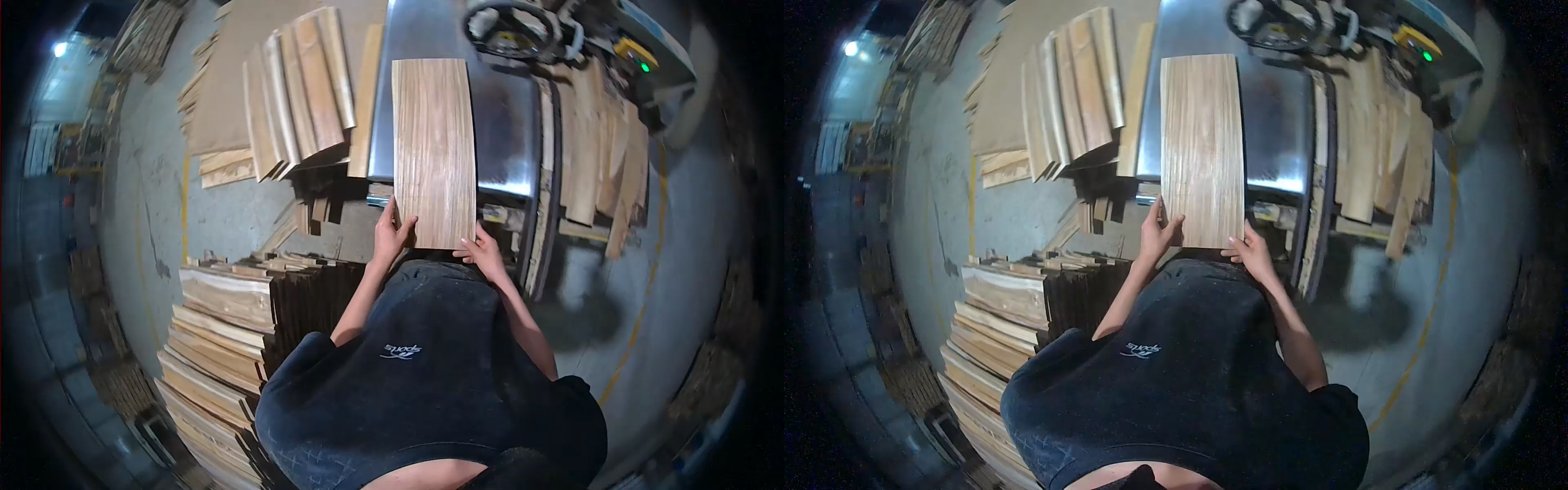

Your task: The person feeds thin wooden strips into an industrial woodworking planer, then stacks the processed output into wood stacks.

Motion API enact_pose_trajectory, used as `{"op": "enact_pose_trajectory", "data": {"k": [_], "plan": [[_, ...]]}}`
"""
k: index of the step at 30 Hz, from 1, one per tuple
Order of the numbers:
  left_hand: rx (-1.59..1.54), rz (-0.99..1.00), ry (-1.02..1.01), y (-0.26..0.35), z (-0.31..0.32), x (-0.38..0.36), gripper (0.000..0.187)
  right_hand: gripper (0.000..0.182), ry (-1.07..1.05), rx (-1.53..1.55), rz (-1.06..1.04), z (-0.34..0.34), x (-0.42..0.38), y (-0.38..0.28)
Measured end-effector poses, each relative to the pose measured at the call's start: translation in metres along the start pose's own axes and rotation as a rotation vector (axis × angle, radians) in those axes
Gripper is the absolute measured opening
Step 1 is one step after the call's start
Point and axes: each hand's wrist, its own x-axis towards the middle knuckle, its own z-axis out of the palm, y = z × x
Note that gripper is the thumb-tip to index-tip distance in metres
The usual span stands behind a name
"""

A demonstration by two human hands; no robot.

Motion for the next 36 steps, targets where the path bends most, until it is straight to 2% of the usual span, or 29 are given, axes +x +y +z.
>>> {"op": "enact_pose_trajectory", "data": {"k": [1, 2, 3, 4, 5, 7, 8, 9, 11, 12, 13, 15, 16, 17, 18, 19, 20, 21, 23, 24, 25, 27, 29, 31, 33, 36], "plan": [[0.003, 0.007, -0.031, -0.006, 0.013, -0.001, 0.075, 0.061, 0.010, -0.085, -0.032, -0.006, -0.009, 0.005], [0.004, -0.071, 0.033, -0.014, 0.024, -0.001, 0.068, 0.054, 0.016, -0.187, -0.031, -0.002, -0.028, -0.011], [0.011, -0.151, 0.106, -0.018, 0.029, -0.002, 0.065, 0.054, 0.021, -0.174, -0.026, 0.003, -0.046, -0.026], [-0.003, -0.103, -0.031, -0.017, 0.022, 0.002, 0.064, 0.047, -0.079, -0.286, -0.188, 0.010, -0.064, -0.042], [0.009, -0.107, -0.027, -0.023, 0.024, -0.005, 0.064, 0.041, -0.184, -0.399, -0.356, 0.018, -0.081, -0.061], [-0.902, -0.210, -0.461, -0.040, 0.035, -0.017, 0.052, 0.035, -0.515, -0.100, -0.493, 0.046, -0.113, -0.109], [-0.888, -0.205, -0.454, -0.045, 0.040, -0.022, 0.052, 0.042, -0.588, -0.115, -0.435, 0.054, -0.115, -0.114], [-0.803, -0.146, -0.350, -0.054, 0.051, -0.027, 0.049, 0.042, -0.594, -0.111, -0.447, 0.063, -0.115, -0.113], [-0.638, -0.025, -0.161, -0.052, 0.072, -0.039, 0.042, 0.055, -0.155, -0.548, -0.559, 0.075, -0.114, -0.107], [-0.560, 0.035, -0.077, -0.057, 0.085, -0.042, 0.039, 0.068, -0.029, -0.788, -0.587, 0.075, -0.110, -0.096], [-0.512, -0.038, -0.132, -0.043, 0.076, -0.036, 0.042, 0.070, 0.040, -0.837, -0.594, 0.076, -0.106, -0.085], [-0.405, -0.177, -0.251, -0.015, 0.060, -0.024, 0.050, 0.067, -0.138, -0.416, -0.371, 0.060, -0.115, -0.082], [-0.350, -0.115, -0.157, 0.008, 0.053, -0.029, 0.053, 0.056, 0.007, -0.375, -0.268, 0.050, -0.097, -0.050], [-0.297, -0.052, -0.064, 0.020, 0.049, -0.034, 0.057, 0.046, -0.028, -0.073, -0.121, 0.034, -0.079, -0.023], [-0.241, 0.109, -0.024, 0.016, 0.050, -0.033, 0.065, 0.042, 0.003, 0.172, -0.044, 0.022, -0.075, -0.007], [-0.189, 0.269, 0.021, 0.009, 0.052, -0.031, 0.074, 0.038, 0.031, 0.417, 0.030, 0.009, -0.072, 0.007], [0.062, 0.108, -0.159, 0.050, 0.030, -0.040, 0.114, 0.035, 0.005, 0.501, 0.001, -0.007, -0.063, 0.024], [0.051, 0.112, -0.169, 0.044, 0.029, -0.039, 0.114, 0.035, 0.020, 0.496, -0.002, -0.016, -0.060, 0.034], [0.517, 0.481, -0.164, 0.027, 0.032, -0.036, 0.136, 0.036, 0.057, 0.793, 0.011, -0.029, -0.056, 0.047], [0.582, 0.583, -0.262, 0.022, 0.031, -0.025, 0.150, 0.040, 0.124, 0.866, -0.013, -0.026, -0.053, 0.057], [0.690, 0.643, -0.292, 0.028, 0.032, -0.020, 0.151, 0.040, 0.126, 0.863, -0.008, -0.027, -0.051, 0.061], [0.757, 0.590, -0.329, 0.036, 0.041, -0.007, 0.150, 0.044, 0.209, 0.913, 0.089, -0.029, -0.043, 0.066], [0.685, 0.612, -0.330, 0.039, 0.054, 0.008, 0.149, 0.048, 0.231, 0.907, 0.081, -0.032, -0.036, 0.064], [0.616, 0.634, -0.344, 0.042, 0.061, 0.020, 0.148, 0.053, 0.168, 0.957, 0.022, -0.035, -0.028, 0.058], [0.665, 0.647, -0.310, 0.047, 0.063, 0.034, 0.147, 0.058, 0.212, 0.893, 0.030, -0.036, -0.018, 0.047], [0.654, 0.653, -0.296, 0.052, 0.068, 0.057, 0.146, 0.058, 0.303, 0.584, 0.045, -0.038, -0.004, 0.024]]}}
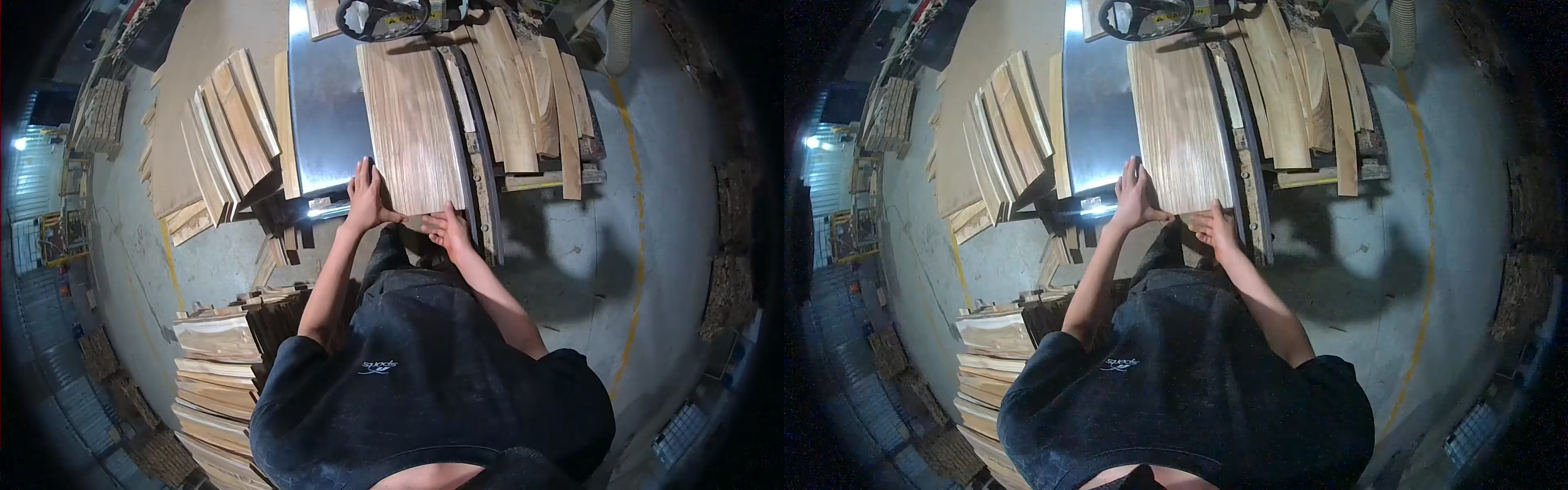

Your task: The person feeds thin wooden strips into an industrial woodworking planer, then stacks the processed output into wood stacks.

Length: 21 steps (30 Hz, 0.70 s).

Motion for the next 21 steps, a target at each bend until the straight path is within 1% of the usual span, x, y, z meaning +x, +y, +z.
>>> {"op": "enact_pose_trajectory", "data": {"k": [1, 3, 4, 7, 8, 9, 10, 12, 13, 14, 15, 17, 18, 19, 20, 21], "plan": [[-0.006, -0.016, 0.003, -0.004, -0.002, 0.010, 0.146, 0.058, 0.007, 0.007, 0.003, 0.002, 0.009, -0.007], [-0.018, -0.017, 0.005, -0.014, -0.004, 0.030, 0.143, 0.055, 0.034, -0.146, 0.072, 0.005, 0.027, -0.019], [-0.023, -0.011, 0.016, -0.021, -0.004, 0.042, 0.142, 0.053, 0.061, -0.115, 0.008, 0.014, 0.032, -0.028], [-0.033, -0.028, 0.048, -0.027, -0.017, 0.076, 0.139, 0.053, 0.058, -0.022, 0.025, 0.026, 0.073, -0.053], [-0.065, -0.023, 0.038, -0.027, -0.022, 0.087, 0.138, 0.055, 0.134, -0.019, 0.027, 0.036, 0.081, -0.059], [-0.095, -0.017, 0.029, -0.031, -0.027, 0.099, 0.138, 0.055, 0.132, -0.019, 0.026, 0.043, 0.087, -0.067], [-0.097, 0.008, 0.059, -0.044, -0.019, 0.108, 0.139, 0.054, 0.153, 0.011, 0.035, 0.049, 0.094, -0.074], [-0.134, 0.044, 0.076, -0.054, -0.026, 0.132, 0.139, 0.052, 0.154, 0.061, 0.014, 0.057, 0.113, -0.089], [-0.173, 0.077, 0.087, -0.058, -0.031, 0.141, 0.140, 0.049, 0.229, 0.107, -0.005, 0.063, 0.123, -0.090], [-0.175, 0.074, 0.090, -0.055, -0.038, 0.145, 0.142, 0.051, 0.313, 0.049, -0.063, 0.075, 0.117, -0.096], [-0.247, 0.051, 0.125, -0.060, -0.040, 0.148, 0.130, 0.052, 0.395, -0.010, -0.122, 0.088, 0.110, -0.102], [-0.237, 0.040, 0.112, -0.084, -0.041, 0.171, 0.101, 0.054, 0.429, -0.029, -0.121, 0.097, 0.119, -0.113], [-0.462, -0.102, 0.184, -0.099, -0.036, 0.190, 0.087, 0.053, 0.456, -0.084, -0.107, 0.100, 0.123, -0.119], [-0.690, -0.237, 0.255, -0.118, -0.032, 0.221, 0.073, 0.054, 0.440, -0.070, -0.099, 0.105, 0.123, -0.128], [-0.650, -0.299, 0.365, -0.132, -0.038, 0.253, 0.069, 0.053, 0.452, -0.075, -0.089, 0.108, 0.127, -0.135], [-0.534, -0.320, 0.504, -0.140, -0.046, 0.287, 0.072, 0.053, 0.468, -0.081, -0.080, 0.112, 0.131, -0.142]]}}
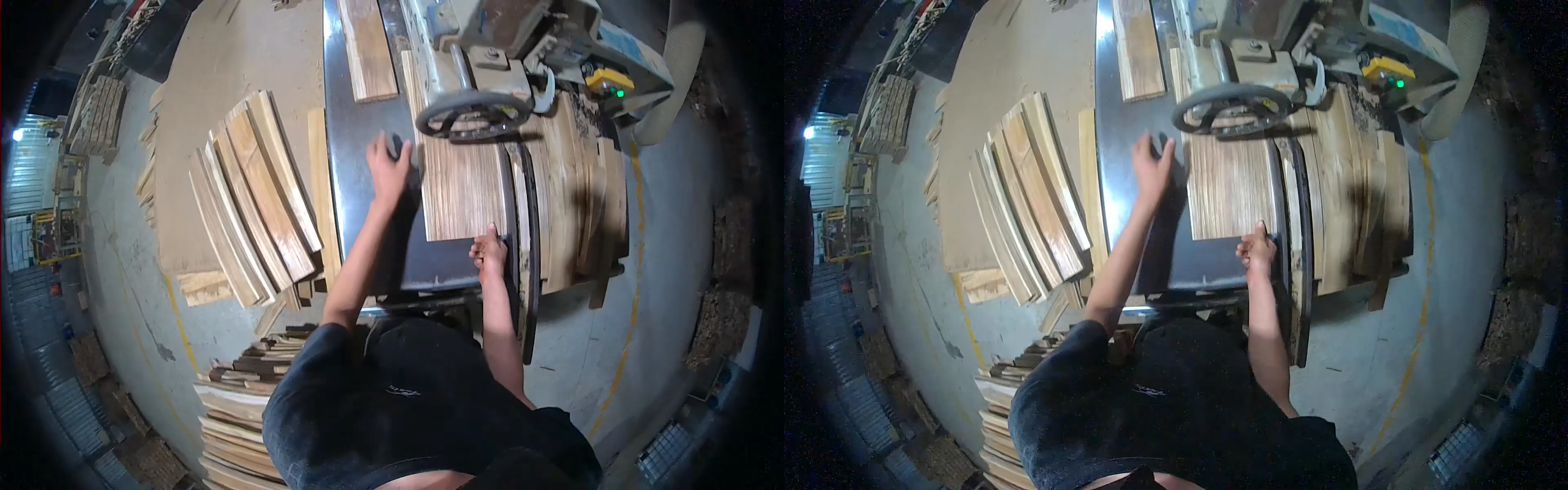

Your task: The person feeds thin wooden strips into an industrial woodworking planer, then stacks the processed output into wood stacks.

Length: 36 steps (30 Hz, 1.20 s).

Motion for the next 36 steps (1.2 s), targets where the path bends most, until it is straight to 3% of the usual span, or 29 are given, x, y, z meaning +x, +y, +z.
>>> {"op": "enact_pose_trajectory", "data": {"k": [1, 4, 6, 10, 13, 14, 16, 18, 20, 22, 23, 27, 28, 30, 32, 33, 34, 36], "plan": [[0.088, 0.040, 0.148, 0.006, 0.008, 0.034, 0.075, 0.053, 0.010, -0.006, -0.014, 0.005, 0.002, -0.006], [0.361, 0.008, 0.230, 0.005, 0.029, 0.126, 0.086, 0.052, 0.081, -0.029, 0.016, 0.023, 0.014, -0.028], [0.579, 0.007, 0.123, -0.004, 0.028, 0.157, 0.092, 0.052, 0.068, -0.023, -0.012, 0.029, 0.017, -0.035], [0.642, -0.150, -0.054, 0.015, -0.001, 0.166, 0.092, 0.053, 0.058, -0.013, -0.066, 0.049, 0.040, -0.050], [0.476, -0.128, -0.018, 0.017, -0.041, 0.121, 0.093, 0.053, 0.040, -0.020, -0.153, 0.060, 0.053, -0.060], [0.400, 0.074, 0.024, -0.010, -0.047, 0.107, 0.091, 0.053, 0.036, -0.006, -0.213, 0.065, 0.058, -0.064], [-0.421, -0.176, -0.190, -0.023, -0.073, 0.057, 0.074, 0.050, 0.029, -0.057, -0.317, 0.071, 0.065, -0.069], [-0.216, -0.220, -0.256, 0.018, -0.112, -0.007, 0.063, 0.043, -0.080, -0.104, -0.455, 0.071, 0.062, -0.065], [-0.327, -0.315, -0.422, 0.004, -0.115, -0.067, 0.064, 0.040, -0.213, -0.180, -0.561, 0.061, 0.070, -0.045], [-0.618, -0.452, -0.374, 0.005, -0.113, -0.128, 0.069, 0.033, -0.367, -0.180, -0.671, 0.048, 0.053, -0.025], [-0.557, -0.379, -0.379, 0.001, -0.111, -0.154, 0.067, 0.028, -0.405, -0.207, -0.578, 0.038, 0.045, -0.017], [-0.486, -0.431, -0.358, 0.023, -0.115, -0.257, 0.073, 0.029, -0.520, -0.222, -0.524, -0.017, -0.014, 0.038], [-0.302, -0.333, -0.344, 0.039, -0.120, -0.279, 0.075, 0.032, -0.561, -0.241, -0.504, -0.031, -0.029, 0.052], [-0.125, -0.230, -0.340, 0.083, -0.129, -0.310, 0.077, 0.043, -0.702, -0.283, -0.316, -0.061, -0.067, 0.069], [0.070, -0.070, -0.474, 0.122, -0.136, -0.329, 0.071, 0.061, -0.823, -0.431, -0.281, -0.088, -0.094, 0.084], [0.095, -0.044, -0.526, 0.119, -0.131, -0.335, 0.064, 0.073, -0.758, -0.519, -0.177, -0.103, -0.112, 0.081], [0.006, 0.130, -0.461, 0.104, -0.120, -0.339, 0.056, 0.078, -0.840, -0.506, -0.110, -0.117, -0.090, 0.100], [0.032, 0.064, -0.427, 0.092, -0.100, -0.336, 0.053, 0.063, -0.924, -0.564, -0.142, -0.139, -0.110, 0.095]]}}
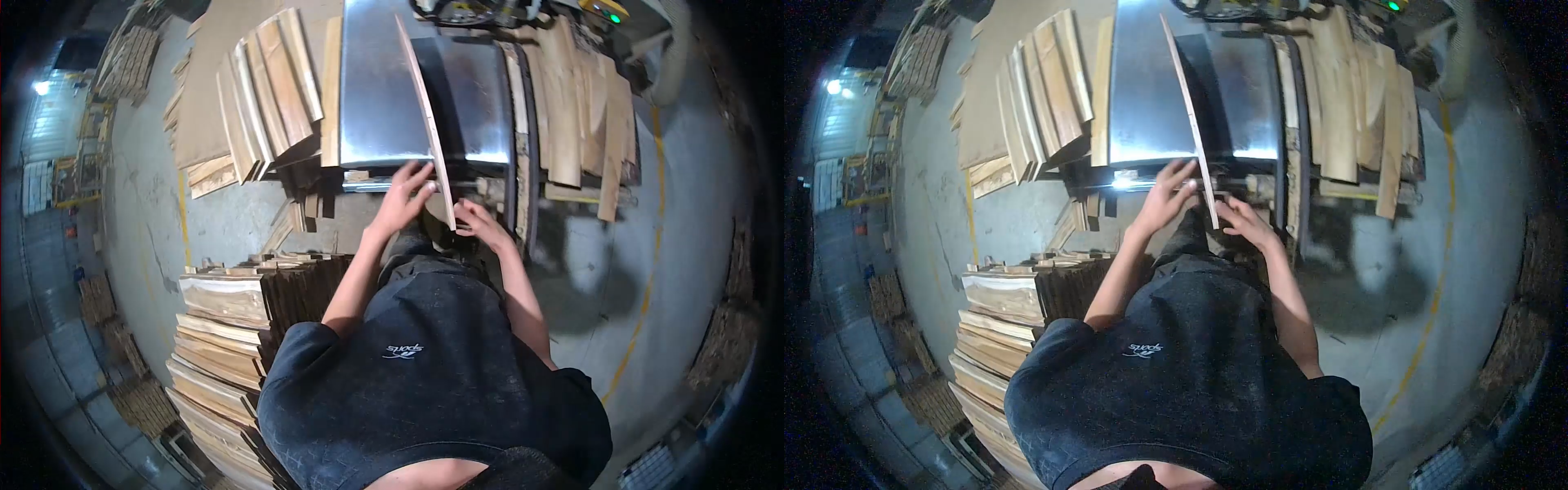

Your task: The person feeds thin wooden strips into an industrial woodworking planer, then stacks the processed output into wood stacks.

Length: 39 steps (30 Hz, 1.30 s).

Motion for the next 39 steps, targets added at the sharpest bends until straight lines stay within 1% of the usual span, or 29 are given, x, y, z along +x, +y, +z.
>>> {"op": "enact_pose_trajectory", "data": {"k": [1, 2, 4, 5, 6, 7, 8, 10, 12, 13, 14, 16, 17, 18, 20, 21, 22, 24, 25, 28, 30, 31, 33, 34, 37, 39], "plan": [[0.139, 0.057, -0.005, -0.016, 0.012, 0.008, 0.053, 0.057, -0.060, -0.048, 0.027, -0.006, -0.004, 0.010], [0.259, 0.015, -0.051, -0.013, 0.020, 0.013, 0.062, 0.052, -0.086, -0.077, 0.059, -0.007, -0.007, 0.015], [0.270, -0.021, -0.115, -0.011, 0.040, 0.025, 0.071, 0.047, -0.090, -0.049, -0.021, 0.000, -0.017, 0.024], [0.265, -0.009, -0.126, -0.010, 0.049, 0.026, 0.071, 0.044, 0.001, -0.021, -0.021, -0.001, -0.018, 0.034], [0.325, 0.010, -0.108, -0.009, 0.057, 0.026, 0.076, 0.044, 0.018, -0.014, -0.022, -0.002, -0.020, 0.041], [0.385, 0.030, -0.088, -0.010, 0.064, 0.028, 0.081, 0.041, 0.054, 0.065, -0.042, -0.004, -0.021, 0.049], [0.383, 0.043, -0.097, -0.012, 0.072, 0.031, 0.081, 0.038, 0.087, 0.140, -0.064, -0.006, -0.020, 0.055], [0.385, 0.083, -0.038, -0.014, 0.082, 0.030, 0.084, 0.036, 0.094, 0.176, -0.079, -0.004, -0.018, 0.066], [0.393, 0.064, -0.025, -0.015, 0.088, 0.032, 0.085, 0.038, 0.187, 0.447, -0.074, 0.002, -0.013, 0.073], [0.464, 0.063, 0.019, -0.012, 0.089, 0.034, 0.084, 0.041, 0.242, 0.543, -0.109, 0.006, -0.005, 0.081], [0.536, 0.061, 0.065, -0.012, 0.090, 0.036, 0.083, 0.041, 0.246, 0.545, -0.109, 0.010, -0.001, 0.084], [0.577, 0.068, 0.091, -0.008, 0.091, 0.042, 0.081, 0.040, 0.397, 0.685, -0.177, 0.015, 0.008, 0.087], [0.587, 0.033, 0.094, -0.004, 0.090, 0.046, 0.080, 0.046, 0.422, 0.678, -0.232, 0.017, 0.008, 0.081], [0.597, 0.002, 0.097, 0.000, 0.088, 0.052, 0.080, 0.057, 0.488, 0.636, -0.249, 0.017, 0.013, 0.086], [0.547, 0.015, 0.122, -0.005, 0.086, 0.062, 0.080, 0.065, 0.495, 0.627, -0.248, 0.013, 0.019, 0.083], [0.604, 0.022, 0.118, -0.007, 0.086, 0.067, 0.080, 0.064, 0.479, 0.574, -0.273, 0.010, 0.021, 0.082], [0.662, 0.026, 0.117, -0.008, 0.084, 0.073, 0.080, 0.063, 0.462, 0.574, -0.251, 0.010, 0.019, 0.074], [0.655, 0.023, 0.126, -0.011, 0.083, 0.082, 0.080, 0.063, 0.528, 0.410, -0.238, 0.011, 0.019, 0.058], [0.633, 0.031, 0.127, -0.012, 0.082, 0.086, 0.079, 0.063, 0.523, 0.404, -0.242, 0.012, 0.018, 0.052], [0.585, 0.041, 0.147, -0.014, 0.079, 0.100, 0.079, 0.059, 0.571, 0.289, -0.139, 0.011, 0.023, 0.032], [0.574, 0.045, 0.145, -0.016, 0.076, 0.110, 0.079, 0.057, 0.626, 0.340, -0.192, 0.011, 0.032, 0.022], [0.578, 0.052, 0.152, -0.016, 0.074, 0.118, 0.079, 0.057, 0.621, 0.328, -0.190, 0.008, 0.039, 0.019], [0.565, 0.035, 0.144, -0.018, 0.069, 0.136, 0.079, 0.053, 0.696, 0.322, -0.201, 0.002, 0.056, 0.011], [0.558, 0.027, 0.125, -0.019, 0.066, 0.145, 0.079, 0.053, 0.687, 0.311, -0.201, -0.001, 0.062, 0.006], [0.516, 0.055, 0.168, -0.022, 0.057, 0.176, 0.078, 0.049, 0.803, 0.303, -0.166, -0.008, 0.086, -0.013], [0.500, 0.060, 0.173, -0.027, 0.053, 0.196, 0.078, 0.049, 0.806, 0.347, -0.166, -0.014, 0.100, -0.029]]}}
